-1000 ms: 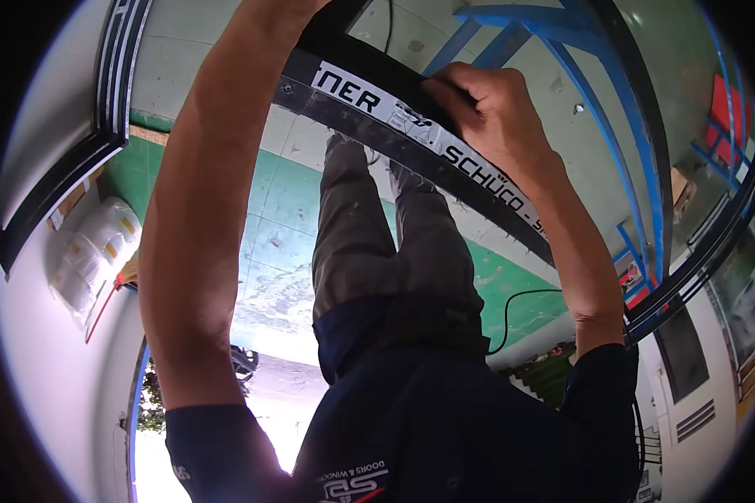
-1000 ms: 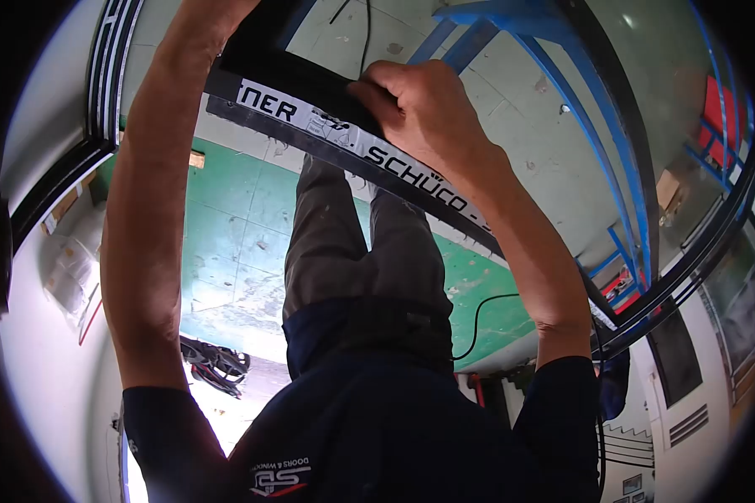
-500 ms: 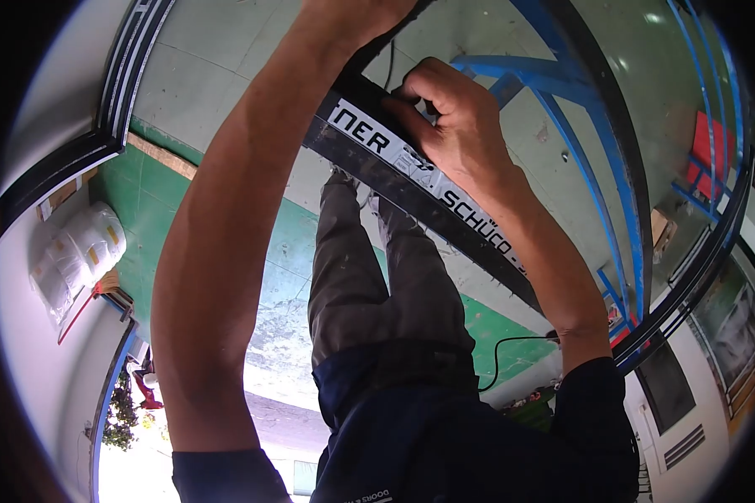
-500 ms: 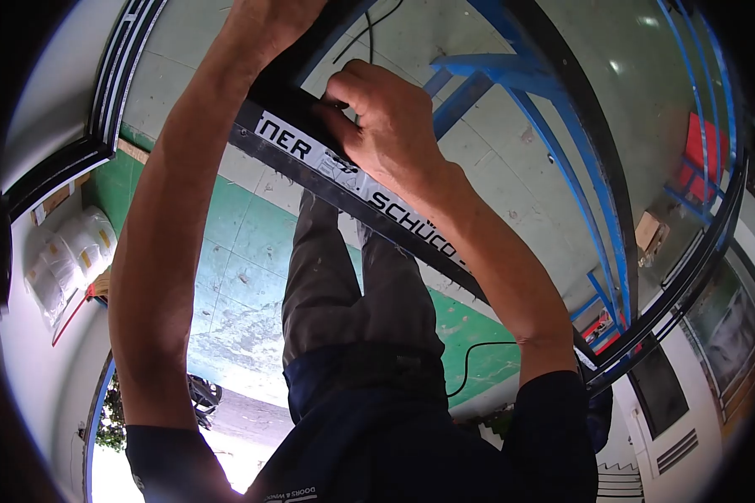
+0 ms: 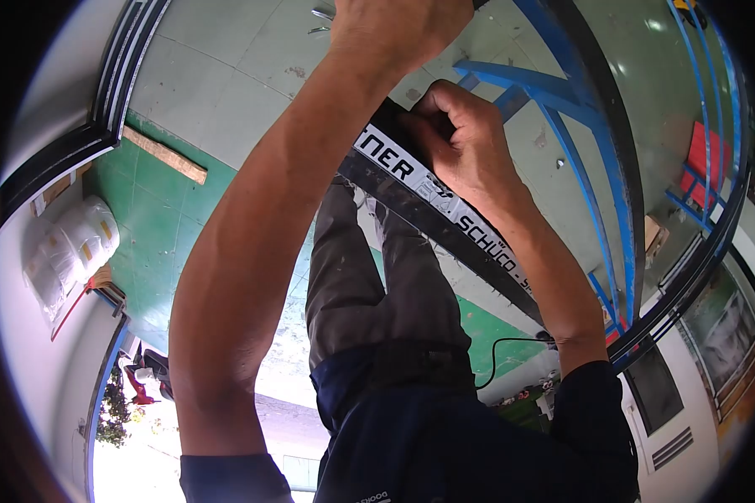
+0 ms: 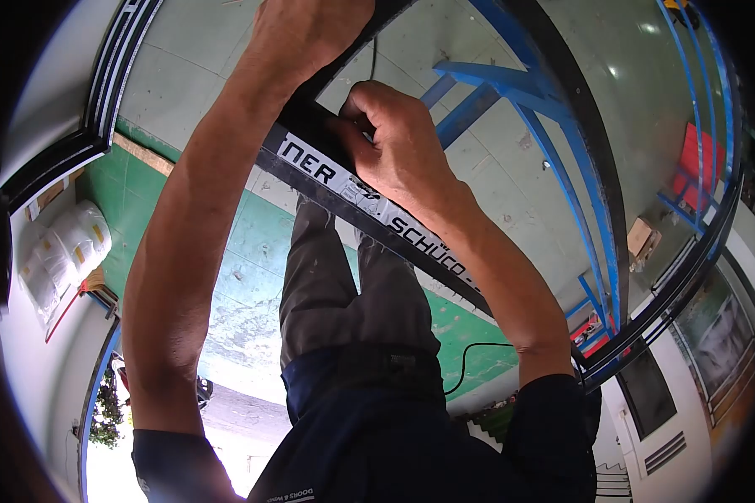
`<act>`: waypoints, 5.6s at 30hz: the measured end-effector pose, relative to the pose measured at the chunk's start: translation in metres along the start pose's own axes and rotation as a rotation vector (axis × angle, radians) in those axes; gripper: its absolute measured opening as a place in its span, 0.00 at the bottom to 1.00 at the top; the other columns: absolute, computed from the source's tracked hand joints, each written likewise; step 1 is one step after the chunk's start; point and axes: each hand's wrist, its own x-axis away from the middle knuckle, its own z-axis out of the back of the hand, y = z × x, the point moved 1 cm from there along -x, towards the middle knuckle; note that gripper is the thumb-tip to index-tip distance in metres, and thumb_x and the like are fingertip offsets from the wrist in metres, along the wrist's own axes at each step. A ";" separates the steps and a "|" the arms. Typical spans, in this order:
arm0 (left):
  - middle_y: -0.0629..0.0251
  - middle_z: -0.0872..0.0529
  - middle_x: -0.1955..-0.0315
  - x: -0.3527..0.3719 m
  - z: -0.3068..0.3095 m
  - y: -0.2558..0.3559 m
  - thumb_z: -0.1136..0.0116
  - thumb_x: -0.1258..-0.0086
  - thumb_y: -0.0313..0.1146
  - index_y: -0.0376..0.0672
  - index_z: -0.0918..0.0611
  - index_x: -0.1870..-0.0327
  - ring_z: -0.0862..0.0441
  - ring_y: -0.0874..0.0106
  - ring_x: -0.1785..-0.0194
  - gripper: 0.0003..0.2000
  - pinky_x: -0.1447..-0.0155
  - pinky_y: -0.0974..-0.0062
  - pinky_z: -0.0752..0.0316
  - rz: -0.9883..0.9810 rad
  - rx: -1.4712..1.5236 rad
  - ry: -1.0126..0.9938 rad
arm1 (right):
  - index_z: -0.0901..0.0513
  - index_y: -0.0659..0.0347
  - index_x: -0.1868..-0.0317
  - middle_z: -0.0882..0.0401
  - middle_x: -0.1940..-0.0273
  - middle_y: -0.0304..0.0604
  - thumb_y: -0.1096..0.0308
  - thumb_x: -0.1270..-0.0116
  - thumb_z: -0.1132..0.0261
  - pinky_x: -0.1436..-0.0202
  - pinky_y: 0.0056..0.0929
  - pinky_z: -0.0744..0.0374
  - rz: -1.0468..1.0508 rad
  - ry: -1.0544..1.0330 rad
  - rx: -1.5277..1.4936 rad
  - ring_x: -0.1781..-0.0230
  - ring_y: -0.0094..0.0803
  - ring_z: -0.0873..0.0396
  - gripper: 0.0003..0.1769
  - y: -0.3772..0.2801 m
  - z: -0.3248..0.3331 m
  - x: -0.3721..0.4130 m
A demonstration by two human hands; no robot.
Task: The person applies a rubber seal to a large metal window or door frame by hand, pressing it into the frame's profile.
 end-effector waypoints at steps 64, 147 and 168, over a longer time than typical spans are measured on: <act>0.34 0.13 0.65 -0.003 -0.002 0.004 0.55 0.18 0.55 0.29 0.15 0.63 0.13 0.41 0.57 0.31 0.51 0.49 0.21 0.035 -0.146 0.029 | 0.11 0.64 0.50 0.13 0.66 0.41 0.56 0.22 0.37 0.59 0.29 0.24 -0.596 -0.397 -0.264 0.69 0.27 0.21 0.19 0.043 0.079 0.091; 0.41 0.15 0.68 -0.002 0.000 0.012 0.54 0.15 0.48 0.31 0.18 0.63 0.15 0.45 0.62 0.26 0.55 0.52 0.22 0.048 -0.124 -0.042 | 0.09 0.67 0.62 0.16 0.79 0.44 0.57 0.27 0.31 0.70 0.36 0.26 -0.564 -0.269 -0.271 0.78 0.26 0.23 0.18 0.018 0.002 -0.007; 0.56 0.10 0.63 0.051 -0.021 0.003 0.27 0.38 0.23 0.36 0.14 0.49 0.12 0.64 0.59 0.16 0.52 0.69 0.17 -0.522 -0.106 -1.115 | 0.16 0.61 0.46 0.14 0.53 0.43 0.80 0.45 0.24 0.50 0.35 0.17 -0.287 0.138 -0.023 0.55 0.37 0.15 0.24 0.014 0.109 0.189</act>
